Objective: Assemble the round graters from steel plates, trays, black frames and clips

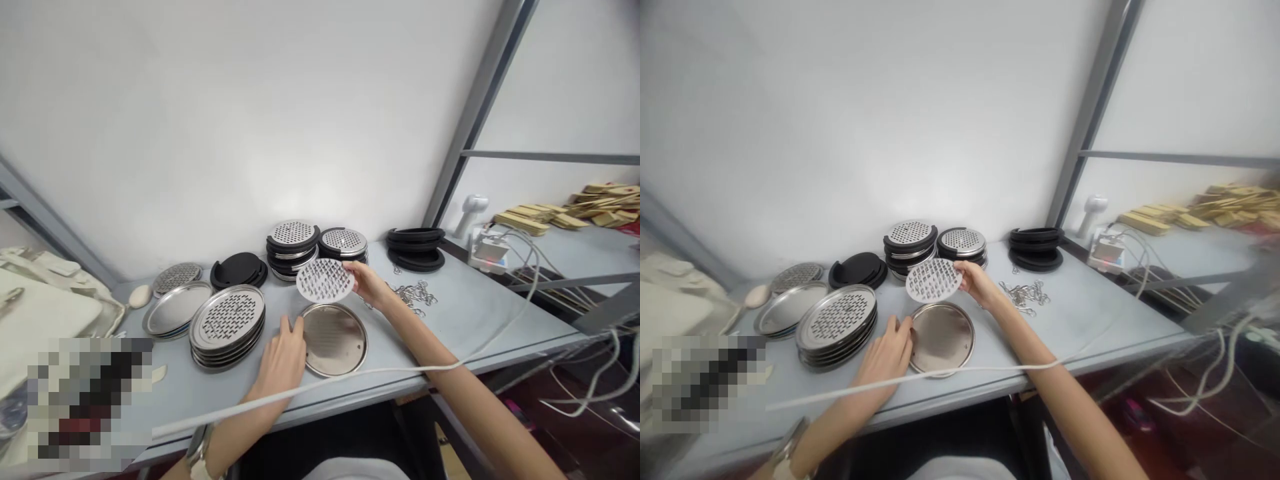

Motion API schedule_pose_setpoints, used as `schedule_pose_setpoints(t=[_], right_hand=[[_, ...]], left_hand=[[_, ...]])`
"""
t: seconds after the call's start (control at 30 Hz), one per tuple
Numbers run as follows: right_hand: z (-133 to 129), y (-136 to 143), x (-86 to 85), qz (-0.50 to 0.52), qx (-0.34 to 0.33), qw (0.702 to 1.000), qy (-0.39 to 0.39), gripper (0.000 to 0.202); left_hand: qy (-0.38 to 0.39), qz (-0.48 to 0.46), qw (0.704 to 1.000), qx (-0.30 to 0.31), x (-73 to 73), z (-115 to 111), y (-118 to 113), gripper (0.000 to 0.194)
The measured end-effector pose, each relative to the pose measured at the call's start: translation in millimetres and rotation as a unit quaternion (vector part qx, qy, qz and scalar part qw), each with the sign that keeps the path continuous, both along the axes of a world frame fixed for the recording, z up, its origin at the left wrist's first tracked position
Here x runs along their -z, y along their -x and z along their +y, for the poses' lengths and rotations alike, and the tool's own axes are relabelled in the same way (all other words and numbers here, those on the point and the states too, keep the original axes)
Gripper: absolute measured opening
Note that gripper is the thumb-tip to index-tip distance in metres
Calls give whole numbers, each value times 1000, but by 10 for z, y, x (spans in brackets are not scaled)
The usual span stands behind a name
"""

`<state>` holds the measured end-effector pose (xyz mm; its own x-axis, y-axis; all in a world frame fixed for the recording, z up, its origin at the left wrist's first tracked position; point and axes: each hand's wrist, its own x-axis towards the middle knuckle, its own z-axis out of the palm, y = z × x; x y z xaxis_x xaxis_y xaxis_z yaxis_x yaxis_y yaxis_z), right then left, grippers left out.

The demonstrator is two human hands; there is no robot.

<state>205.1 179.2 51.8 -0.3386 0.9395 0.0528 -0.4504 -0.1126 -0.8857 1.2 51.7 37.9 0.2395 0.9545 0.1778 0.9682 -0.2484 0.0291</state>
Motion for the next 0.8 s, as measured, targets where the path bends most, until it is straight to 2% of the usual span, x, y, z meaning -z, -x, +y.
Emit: schedule_pose_setpoints(t=[0.2, 0.33, 0.53, 0.67, 0.8], right_hand=[[-455, -293, 254, -104, -40, 993, 35, 37], [-671, -319, 317, -181, -56, 982, 11, 37], [-686, -263, 352, -220, -18, 975, 13, 43], [-663, -239, 400, -225, 37, 973, 35, 36], [-696, -214, 423, -247, 69, 966, -23, 32]], left_hand=[[-66, -97, 993, 7, 218, -181, 85, 20], [-65, -147, 987, 24, 258, -239, 98, 21], [-37, -175, 983, 33, 210, -250, 98, 21], [-44, -174, 983, 34, 239, -252, 103, 21], [-44, -170, 984, 33, 237, -256, 111, 22]])
